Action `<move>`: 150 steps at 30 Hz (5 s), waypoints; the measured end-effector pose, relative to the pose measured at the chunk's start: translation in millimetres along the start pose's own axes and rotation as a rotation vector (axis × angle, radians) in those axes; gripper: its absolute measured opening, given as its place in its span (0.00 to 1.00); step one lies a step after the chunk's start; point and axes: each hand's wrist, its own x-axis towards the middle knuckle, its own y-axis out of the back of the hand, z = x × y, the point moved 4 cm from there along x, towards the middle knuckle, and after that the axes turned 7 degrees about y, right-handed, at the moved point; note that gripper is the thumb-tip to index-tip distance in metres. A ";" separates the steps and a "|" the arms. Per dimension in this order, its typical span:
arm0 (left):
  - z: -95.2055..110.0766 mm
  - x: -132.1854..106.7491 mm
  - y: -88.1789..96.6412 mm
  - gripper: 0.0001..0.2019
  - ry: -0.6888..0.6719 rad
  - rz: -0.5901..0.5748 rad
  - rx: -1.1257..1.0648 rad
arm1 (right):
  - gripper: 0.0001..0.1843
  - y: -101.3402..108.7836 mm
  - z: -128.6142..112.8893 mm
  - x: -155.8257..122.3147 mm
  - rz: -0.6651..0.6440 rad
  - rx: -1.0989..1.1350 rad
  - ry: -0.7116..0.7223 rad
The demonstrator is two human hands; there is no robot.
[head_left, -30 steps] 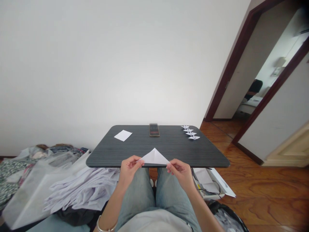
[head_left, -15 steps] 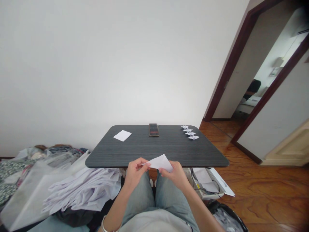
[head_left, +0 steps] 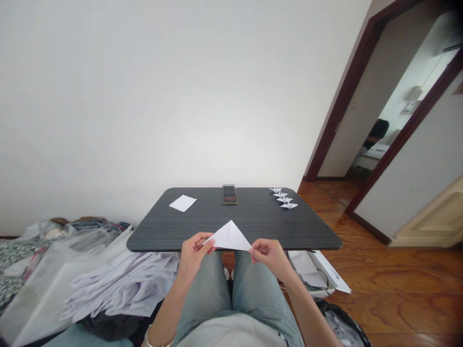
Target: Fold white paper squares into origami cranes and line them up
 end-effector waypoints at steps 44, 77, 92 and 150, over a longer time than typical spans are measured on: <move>-3.6 3.2 -1.0 0.11 -0.028 -0.011 0.019 | 0.13 -24.9 9.0 6.4 -0.039 0.356 -0.185; -1.5 -5.5 -13.0 0.17 0.067 -0.066 -0.151 | 0.16 -15.0 6.7 3.9 0.167 0.098 -0.023; -1.2 -2.4 -8.4 0.07 -0.151 -0.044 0.084 | 0.08 -17.3 -0.5 0.9 0.209 0.285 0.169; 36.0 -38.3 -21.3 0.13 -0.787 -0.134 0.442 | 0.03 -21.7 -21.7 -12.3 0.348 0.283 0.447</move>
